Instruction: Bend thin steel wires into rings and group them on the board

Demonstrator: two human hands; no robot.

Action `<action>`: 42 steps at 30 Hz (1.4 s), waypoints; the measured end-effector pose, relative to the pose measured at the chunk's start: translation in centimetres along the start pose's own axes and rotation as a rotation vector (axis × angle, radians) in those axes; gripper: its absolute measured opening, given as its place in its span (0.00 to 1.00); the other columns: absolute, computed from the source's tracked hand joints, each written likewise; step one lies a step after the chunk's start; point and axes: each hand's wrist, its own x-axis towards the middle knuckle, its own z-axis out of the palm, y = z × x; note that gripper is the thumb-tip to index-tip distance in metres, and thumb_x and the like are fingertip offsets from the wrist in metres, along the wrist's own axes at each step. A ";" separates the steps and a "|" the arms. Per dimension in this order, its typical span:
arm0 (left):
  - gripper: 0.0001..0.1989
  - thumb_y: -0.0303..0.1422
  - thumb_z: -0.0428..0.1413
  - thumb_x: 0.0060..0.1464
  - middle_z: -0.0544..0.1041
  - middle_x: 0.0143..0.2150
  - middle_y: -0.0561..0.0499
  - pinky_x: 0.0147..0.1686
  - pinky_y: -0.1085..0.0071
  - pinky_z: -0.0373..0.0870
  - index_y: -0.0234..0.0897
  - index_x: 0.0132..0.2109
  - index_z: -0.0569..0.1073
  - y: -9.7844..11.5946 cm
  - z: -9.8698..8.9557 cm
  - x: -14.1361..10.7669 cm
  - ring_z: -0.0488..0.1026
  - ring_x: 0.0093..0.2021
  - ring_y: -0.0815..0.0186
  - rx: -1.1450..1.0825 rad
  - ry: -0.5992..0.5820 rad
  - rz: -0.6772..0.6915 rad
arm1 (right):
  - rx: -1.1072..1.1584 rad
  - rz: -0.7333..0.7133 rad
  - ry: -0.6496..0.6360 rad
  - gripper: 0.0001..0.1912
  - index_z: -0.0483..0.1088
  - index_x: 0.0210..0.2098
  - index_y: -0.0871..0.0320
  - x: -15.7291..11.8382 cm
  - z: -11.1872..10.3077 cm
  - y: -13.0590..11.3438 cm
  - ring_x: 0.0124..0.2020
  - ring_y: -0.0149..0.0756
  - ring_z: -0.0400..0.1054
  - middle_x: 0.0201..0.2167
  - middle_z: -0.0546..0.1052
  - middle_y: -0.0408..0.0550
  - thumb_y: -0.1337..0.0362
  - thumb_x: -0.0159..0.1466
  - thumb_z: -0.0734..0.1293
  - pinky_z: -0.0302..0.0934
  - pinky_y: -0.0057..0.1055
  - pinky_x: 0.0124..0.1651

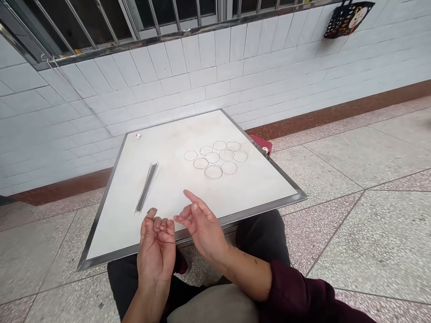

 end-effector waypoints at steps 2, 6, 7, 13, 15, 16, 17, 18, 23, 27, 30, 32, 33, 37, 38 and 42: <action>0.11 0.31 0.65 0.55 0.68 0.24 0.59 0.37 0.74 0.74 0.34 0.46 0.78 0.1 0.0 0.0 0.67 0.26 0.74 0.029 -0.029 0.001 | -0.003 -0.018 -0.020 0.21 0.71 0.58 0.53 -0.1 0.0 0.0 0.33 0.29 0.67 0.28 0.71 0.39 0.55 0.67 0.69 0.68 0.32 0.46; 0.14 0.35 0.67 0.52 0.71 0.26 0.57 0.28 0.76 0.70 0.35 0.45 0.79 0.4 -0.1 -0.3 0.63 0.23 0.75 0.132 -0.090 -0.040 | -0.047 -0.023 -0.097 0.22 0.68 0.61 0.54 -0.4 -0.2 -0.1 0.28 0.27 0.62 0.24 0.67 0.38 0.55 0.69 0.67 0.65 0.28 0.39; 0.14 0.36 0.67 0.52 0.72 0.27 0.57 0.27 0.76 0.69 0.35 0.44 0.79 0.5 -0.1 -0.5 0.62 0.22 0.75 0.162 -0.117 -0.059 | -0.068 -0.016 -0.124 0.23 0.66 0.62 0.54 -0.5 -0.3 -0.2 0.27 0.27 0.61 0.23 0.67 0.38 0.55 0.70 0.66 0.64 0.28 0.37; 0.10 0.38 0.61 0.59 0.64 0.17 0.58 0.28 0.73 0.66 0.35 0.41 0.80 2.1 -0.4 -1.8 0.60 0.21 0.72 0.301 -0.281 -0.162 | -0.183 0.032 -0.245 0.19 0.66 0.57 0.51 -0.9 -0.9 -1.1 0.21 0.26 0.56 0.21 0.64 0.35 0.53 0.70 0.65 0.62 0.27 0.31; 0.11 0.38 0.59 0.60 0.64 0.15 0.58 0.29 0.71 0.67 0.34 0.40 0.80 2.7 -0.6 -2.2 0.60 0.20 0.71 0.343 -0.336 -0.203 | -0.248 0.051 -0.282 0.17 0.69 0.55 0.52 -1.2 -1.3 -1.3 0.20 0.26 0.58 0.20 0.64 0.35 0.52 0.71 0.64 0.61 0.28 0.30; 0.11 0.38 0.59 0.60 0.64 0.14 0.57 0.31 0.70 0.67 0.34 0.39 0.81 3.0 -0.7 -2.4 0.61 0.20 0.71 0.365 -0.364 -0.227 | -0.276 0.062 -0.300 0.18 0.69 0.55 0.52 -1.3 -1.4 -1.4 0.20 0.26 0.59 0.20 0.64 0.35 0.52 0.71 0.63 0.61 0.28 0.30; 0.12 0.38 0.59 0.60 0.64 0.13 0.57 0.32 0.69 0.68 0.34 0.38 0.81 3.2 -0.8 -2.6 0.61 0.19 0.70 0.386 -0.387 -0.250 | -0.298 0.072 -0.316 0.18 0.70 0.56 0.53 -1.4 -1.5 -1.6 0.20 0.26 0.59 0.19 0.63 0.35 0.52 0.71 0.63 0.61 0.28 0.29; 0.12 0.38 0.59 0.60 0.64 0.12 0.57 0.33 0.68 0.68 0.34 0.37 0.81 3.4 -0.9 -2.8 0.63 0.19 0.70 0.405 -0.404 -0.272 | -0.313 0.081 -0.334 0.18 0.70 0.56 0.53 -1.5 -1.6 -1.7 0.19 0.26 0.60 0.18 0.63 0.35 0.52 0.72 0.62 0.61 0.28 0.29; 0.13 0.40 0.57 0.61 0.66 0.11 0.56 0.35 0.65 0.69 0.36 0.36 0.81 3.9 -1.3 -3.3 0.69 0.19 0.66 0.445 -0.450 -0.332 | -0.398 0.128 -0.451 0.19 0.73 0.56 0.54 -2.0 -1.4 -2.6 0.19 0.26 0.60 0.16 0.61 0.34 0.54 0.71 0.63 0.64 0.27 0.29; 0.12 0.39 0.57 0.62 0.70 0.13 0.56 0.33 0.66 0.69 0.35 0.38 0.81 4.5 -1.7 -3.5 0.67 0.16 0.70 0.447 -0.474 -0.347 | -0.444 0.152 -0.511 0.22 0.66 0.63 0.52 -2.2 -1.4 -3.5 0.19 0.25 0.58 0.17 0.62 0.33 0.56 0.72 0.63 0.68 0.28 0.32; 0.11 0.37 0.59 0.60 0.73 0.18 0.54 0.34 0.68 0.69 0.34 0.42 0.81 5.2 -1.6 -3.8 0.67 0.17 0.71 0.486 -0.428 -0.386 | -0.467 0.134 -0.513 0.23 0.63 0.65 0.50 -2.4 -1.6 -4.0 0.19 0.24 0.58 0.17 0.63 0.32 0.58 0.72 0.62 0.70 0.29 0.33; 0.11 0.37 0.58 0.61 0.72 0.17 0.55 0.34 0.67 0.69 0.35 0.44 0.81 5.6 -1.3 -4.1 0.67 0.17 0.71 0.514 -0.403 -0.403 | -0.518 0.138 -0.495 0.21 0.64 0.64 0.50 -2.6 -1.6 -4.1 0.18 0.24 0.59 0.17 0.63 0.33 0.57 0.73 0.61 0.71 0.30 0.34; 0.12 0.38 0.57 0.62 0.70 0.16 0.56 0.33 0.67 0.69 0.35 0.44 0.81 5.7 -1.1 -4.2 0.66 0.17 0.71 0.525 -0.398 -0.405 | -0.550 0.142 -0.489 0.21 0.66 0.63 0.51 -2.7 -1.6 -4.1 0.18 0.24 0.60 0.17 0.64 0.33 0.57 0.73 0.61 0.71 0.30 0.34; 0.15 0.41 0.53 0.64 0.69 0.13 0.56 0.34 0.66 0.70 0.36 0.44 0.81 6.3 -0.5 -4.5 0.65 0.14 0.70 0.591 -0.439 -0.439 | -0.657 0.123 -0.497 0.20 0.69 0.60 0.53 -3.0 -1.2 -4.1 0.18 0.24 0.62 0.18 0.65 0.34 0.56 0.73 0.60 0.68 0.25 0.29; 0.15 0.41 0.54 0.64 0.70 0.14 0.55 0.33 0.65 0.70 0.36 0.43 0.81 6.5 -0.5 -4.5 0.66 0.15 0.69 0.606 -0.460 -0.452 | -0.677 0.114 -0.493 0.19 0.70 0.60 0.53 -3.1 -1.1 -4.1 0.18 0.24 0.62 0.18 0.66 0.35 0.56 0.73 0.60 0.67 0.24 0.27; 0.14 0.41 0.59 0.59 0.75 0.19 0.49 0.33 0.65 0.71 0.34 0.40 0.83 7.1 -0.2 -4.5 0.70 0.19 0.66 0.672 -0.481 -0.513 | -0.734 0.076 -0.450 0.18 0.73 0.57 0.52 -3.1 -0.8 -4.4 0.15 0.23 0.61 0.17 0.65 0.34 0.57 0.73 0.59 0.67 0.24 0.25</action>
